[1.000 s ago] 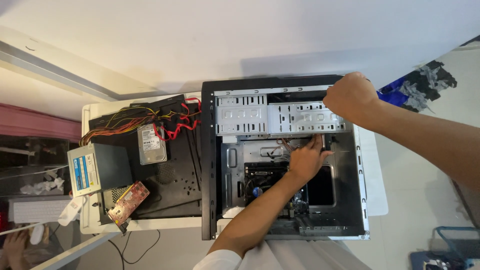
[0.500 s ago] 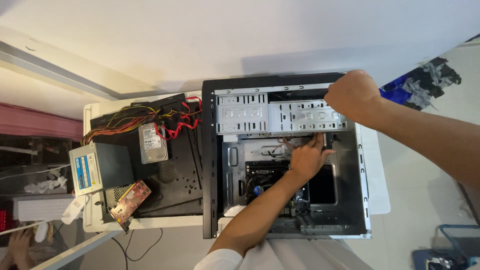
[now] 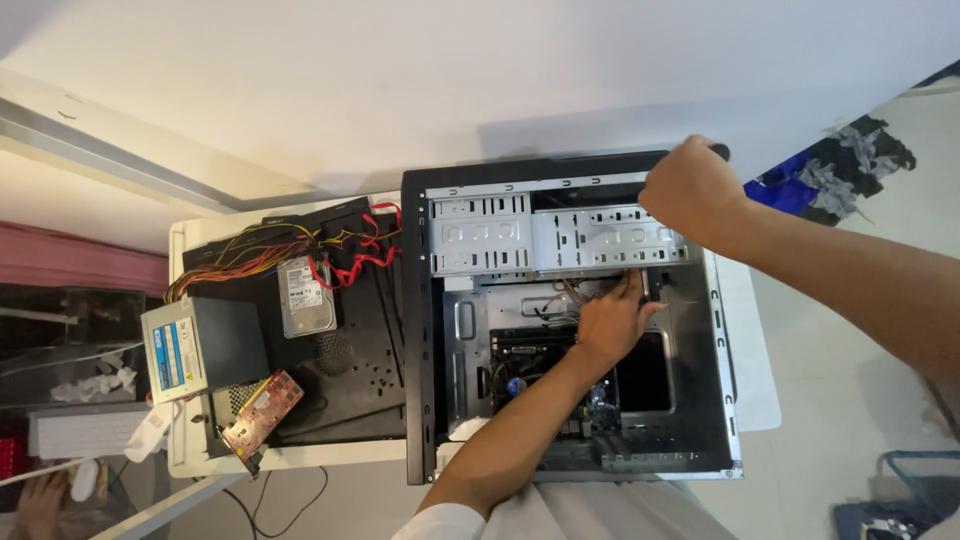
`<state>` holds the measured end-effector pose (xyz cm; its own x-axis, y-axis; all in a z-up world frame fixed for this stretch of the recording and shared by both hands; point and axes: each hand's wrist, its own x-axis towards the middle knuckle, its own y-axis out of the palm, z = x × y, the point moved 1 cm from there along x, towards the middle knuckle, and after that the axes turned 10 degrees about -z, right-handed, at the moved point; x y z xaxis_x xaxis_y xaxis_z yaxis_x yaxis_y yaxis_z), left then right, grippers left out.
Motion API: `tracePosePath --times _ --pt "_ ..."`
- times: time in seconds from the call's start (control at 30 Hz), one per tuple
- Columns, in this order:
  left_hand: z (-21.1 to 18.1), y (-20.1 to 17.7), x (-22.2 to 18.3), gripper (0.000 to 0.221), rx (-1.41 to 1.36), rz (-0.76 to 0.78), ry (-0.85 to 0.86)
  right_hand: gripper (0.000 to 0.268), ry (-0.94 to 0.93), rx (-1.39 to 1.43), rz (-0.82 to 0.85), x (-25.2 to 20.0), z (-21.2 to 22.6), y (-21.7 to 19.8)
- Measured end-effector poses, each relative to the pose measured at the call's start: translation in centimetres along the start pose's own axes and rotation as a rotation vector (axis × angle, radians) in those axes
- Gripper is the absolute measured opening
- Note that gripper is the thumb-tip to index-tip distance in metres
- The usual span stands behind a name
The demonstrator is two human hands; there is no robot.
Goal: Assembling or repairing a desktop computer by installing components and securing them with screws.
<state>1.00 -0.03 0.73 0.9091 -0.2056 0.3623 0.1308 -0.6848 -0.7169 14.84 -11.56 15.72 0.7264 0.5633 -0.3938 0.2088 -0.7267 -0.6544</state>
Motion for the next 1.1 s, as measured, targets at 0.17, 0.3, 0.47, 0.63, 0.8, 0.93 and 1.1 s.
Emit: tracePosePath --times 0.17,0.3,0.47,0.63,0.8,0.93,1.1 --pt "0.0 -0.8 0.4 0.066 -0.046 0.064 -0.035 0.01 -0.021 0.032 0.019 0.9 0.2 0.9" --pt "-0.1 -0.9 0.4 0.065 -0.035 0.11 -0.048 0.016 0.042 0.113 0.016 -0.1 0.4 0.0" --pt "0.1 -0.6 0.2 0.066 -0.044 0.149 -0.057 0.019 0.057 0.107 -0.004 0.3 0.5 0.3" --pt "0.1 -0.6 0.1 0.066 -0.032 0.104 -0.033 0.022 0.061 0.138 -0.006 0.1 0.7 2.6" --pt "0.1 -0.7 -0.1 0.065 -0.018 0.052 -0.015 0.024 0.071 0.11 -0.035 0.9 1.1 4.0" --pt "-0.1 -0.7 -0.1 0.065 -0.017 0.042 0.006 0.022 0.074 0.152 0.0 -0.6 0.5 4.5" --pt "-1.4 -3.4 1.5 0.078 0.0 0.372 -0.096 0.015 0.193 0.191 0.089 -3.9 -0.6 5.6"
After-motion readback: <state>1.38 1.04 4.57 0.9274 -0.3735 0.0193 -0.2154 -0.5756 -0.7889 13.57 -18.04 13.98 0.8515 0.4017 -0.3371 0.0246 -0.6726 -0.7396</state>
